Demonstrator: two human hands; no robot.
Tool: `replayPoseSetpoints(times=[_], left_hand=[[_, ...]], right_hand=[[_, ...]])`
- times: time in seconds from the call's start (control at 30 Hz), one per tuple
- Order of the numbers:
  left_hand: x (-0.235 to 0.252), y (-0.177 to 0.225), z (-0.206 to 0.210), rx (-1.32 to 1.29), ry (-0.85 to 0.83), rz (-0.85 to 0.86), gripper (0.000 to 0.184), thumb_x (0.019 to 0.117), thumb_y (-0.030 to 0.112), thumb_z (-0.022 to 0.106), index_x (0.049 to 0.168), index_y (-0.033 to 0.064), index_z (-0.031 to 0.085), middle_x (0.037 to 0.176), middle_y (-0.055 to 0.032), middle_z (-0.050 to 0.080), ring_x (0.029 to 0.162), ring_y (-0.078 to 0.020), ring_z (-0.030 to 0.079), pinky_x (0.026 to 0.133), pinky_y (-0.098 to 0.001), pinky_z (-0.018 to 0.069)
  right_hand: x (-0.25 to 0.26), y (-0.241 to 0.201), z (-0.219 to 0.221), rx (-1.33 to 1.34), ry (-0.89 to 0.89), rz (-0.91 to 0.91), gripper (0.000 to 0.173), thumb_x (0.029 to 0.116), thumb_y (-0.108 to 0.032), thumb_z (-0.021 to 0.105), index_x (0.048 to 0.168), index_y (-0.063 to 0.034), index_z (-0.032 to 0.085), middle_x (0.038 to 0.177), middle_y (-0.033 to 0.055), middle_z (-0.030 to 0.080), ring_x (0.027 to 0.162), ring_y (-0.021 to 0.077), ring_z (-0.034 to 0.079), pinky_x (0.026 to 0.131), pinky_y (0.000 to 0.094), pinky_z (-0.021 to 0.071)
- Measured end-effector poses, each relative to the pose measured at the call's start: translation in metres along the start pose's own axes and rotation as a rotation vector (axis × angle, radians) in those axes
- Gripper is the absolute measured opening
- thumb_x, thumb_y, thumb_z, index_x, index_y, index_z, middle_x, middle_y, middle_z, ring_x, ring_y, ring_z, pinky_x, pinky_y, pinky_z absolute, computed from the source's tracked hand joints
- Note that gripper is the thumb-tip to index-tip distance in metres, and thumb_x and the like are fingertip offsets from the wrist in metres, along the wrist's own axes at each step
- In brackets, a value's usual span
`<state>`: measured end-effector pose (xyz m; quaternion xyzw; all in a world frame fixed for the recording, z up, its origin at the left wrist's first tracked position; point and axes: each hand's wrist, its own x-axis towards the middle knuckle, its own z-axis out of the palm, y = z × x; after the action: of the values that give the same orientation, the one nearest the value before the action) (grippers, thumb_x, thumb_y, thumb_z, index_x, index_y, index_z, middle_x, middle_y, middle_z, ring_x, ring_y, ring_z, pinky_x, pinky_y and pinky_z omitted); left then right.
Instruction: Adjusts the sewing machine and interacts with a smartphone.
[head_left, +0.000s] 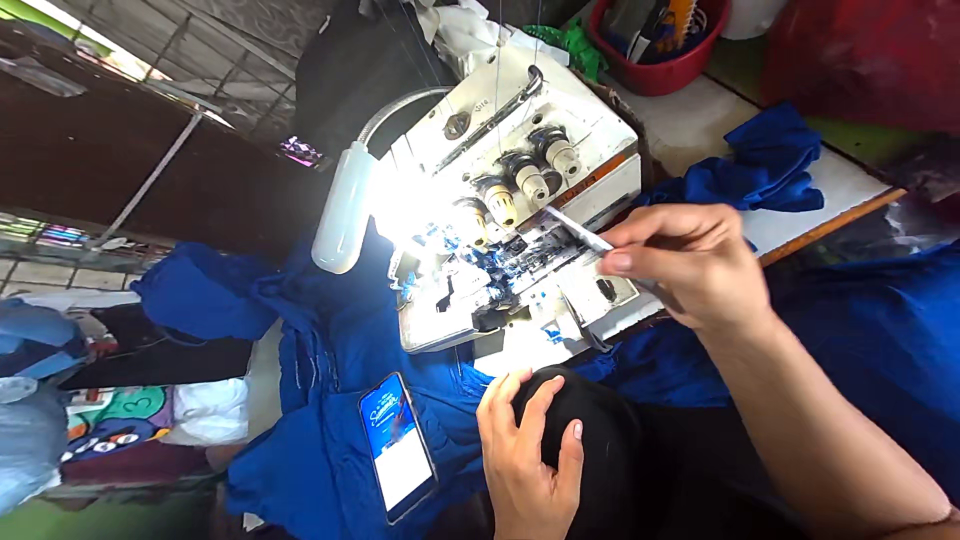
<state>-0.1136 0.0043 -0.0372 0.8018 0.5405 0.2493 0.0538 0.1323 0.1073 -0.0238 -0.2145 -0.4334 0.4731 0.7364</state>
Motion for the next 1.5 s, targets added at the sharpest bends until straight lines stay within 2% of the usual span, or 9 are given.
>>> replayPoseSetpoints(times=[0.2, 0.4, 0.57, 0.7, 0.83, 0.93, 1.03, 1.33, 1.5], left_hand=[[-0.001, 0.000, 0.000, -0.014, 0.008, 0.000, 0.040, 0.0978, 0.051, 0.052, 0.118, 0.0234, 0.074, 0.132, -0.0105, 0.060, 0.134, -0.0237, 0.046, 0.113, -0.0391, 0.0346], [0.005, -0.011, -0.005, -0.282, 0.135, -0.029, 0.025, 0.0979, 0.038, 0.063, 0.112, 0.0220, 0.075, 0.134, -0.0009, 0.059, 0.136, -0.0155, 0.048, 0.114, -0.0330, 0.0406], [0.030, -0.025, -0.021, -0.304, 0.322, -0.022, 0.019, 0.0981, 0.031, 0.064, 0.111, 0.0217, 0.074, 0.134, 0.0050, 0.059, 0.135, -0.0126, 0.049, 0.112, -0.0302, 0.0432], [0.064, -0.017, -0.036, -0.409, 0.373, 0.074, 0.025, 0.1002, 0.029, 0.062, 0.122, 0.0204, 0.070, 0.134, 0.0071, 0.058, 0.128, -0.0096, 0.053, 0.105, -0.0265, 0.0476], [0.099, 0.008, -0.047, -0.550, 0.178, 0.281, 0.040, 0.1061, 0.037, 0.052, 0.144, 0.0257, 0.056, 0.152, 0.0088, 0.050, 0.143, -0.0151, 0.043, 0.117, -0.0382, 0.0396], [0.112, 0.026, -0.051, -0.602, 0.038, 0.357, 0.034, 0.1084, 0.035, 0.047, 0.129, 0.0182, 0.067, 0.129, 0.0072, 0.067, 0.117, -0.0061, 0.063, 0.101, -0.0270, 0.0524], [0.110, 0.029, -0.056, -0.616, 0.071, 0.327, 0.030, 0.1091, 0.031, 0.046, 0.109, 0.0174, 0.072, 0.100, 0.0123, 0.070, 0.085, 0.0053, 0.062, 0.073, -0.0120, 0.0503], [0.083, -0.010, -0.072, -0.514, 0.326, 0.093, 0.030, 0.1094, 0.023, 0.044, 0.116, 0.0072, 0.069, 0.082, 0.0153, 0.064, 0.068, 0.0054, 0.055, 0.063, -0.0133, 0.0468], [0.070, -0.026, -0.072, -0.186, 0.288, 0.013, 0.034, 0.1077, 0.019, 0.044, 0.111, -0.0033, 0.069, 0.098, -0.0024, 0.060, 0.078, 0.0019, 0.056, 0.067, -0.0119, 0.0479]], right_hand=[[0.007, -0.027, -0.005, 0.072, -0.042, -0.190, 0.010, 0.0890, -0.005, 0.074, 0.099, -0.0058, 0.078, 0.084, -0.0011, 0.074, 0.071, 0.0052, 0.069, 0.064, 0.0210, 0.0609], [-0.002, 0.008, 0.012, -0.403, -0.020, -0.103, 0.011, 0.0818, -0.005, 0.079, 0.093, -0.0049, 0.079, 0.082, -0.0018, 0.073, 0.070, 0.0034, 0.066, 0.062, 0.0185, 0.0564], [0.000, 0.004, 0.011, -0.307, -0.037, -0.094, 0.009, 0.0846, -0.006, 0.078, 0.094, -0.0058, 0.080, 0.083, -0.0014, 0.073, 0.077, 0.0065, 0.066, 0.069, 0.0206, 0.0558], [0.005, -0.016, 0.007, -0.255, -0.095, -0.163, 0.007, 0.0849, -0.006, 0.077, 0.091, -0.0055, 0.079, 0.082, -0.0018, 0.072, 0.078, 0.0060, 0.065, 0.069, 0.0199, 0.0547], [0.002, -0.036, 0.018, -0.384, -0.225, -0.280, 0.006, 0.0876, -0.010, 0.075, 0.088, -0.0073, 0.080, 0.080, -0.0050, 0.073, 0.082, 0.0041, 0.062, 0.079, 0.0251, 0.0476], [0.002, -0.044, 0.024, -0.440, -0.265, -0.354, 0.008, 0.0900, -0.012, 0.074, 0.088, -0.0084, 0.080, 0.081, -0.0058, 0.073, 0.084, 0.0031, 0.062, 0.084, 0.0284, 0.0453], [0.004, -0.038, 0.019, -0.547, -0.208, -0.356, 0.007, 0.0884, -0.012, 0.074, 0.090, -0.0102, 0.080, 0.082, -0.0068, 0.073, 0.083, 0.0028, 0.061, 0.083, 0.0297, 0.0456], [-0.005, 0.052, 0.020, -1.222, -0.106, -0.117, 0.012, 0.0858, -0.011, 0.076, 0.096, -0.0111, 0.081, 0.083, 0.0090, 0.072, 0.081, 0.0295, 0.069, 0.077, 0.0546, 0.0501], [-0.002, 0.064, 0.037, -1.276, -0.150, -0.099, 0.016, 0.0857, -0.004, 0.070, 0.097, -0.0076, 0.080, 0.089, 0.0135, 0.074, 0.085, 0.0340, 0.072, 0.074, 0.0556, 0.0549]])
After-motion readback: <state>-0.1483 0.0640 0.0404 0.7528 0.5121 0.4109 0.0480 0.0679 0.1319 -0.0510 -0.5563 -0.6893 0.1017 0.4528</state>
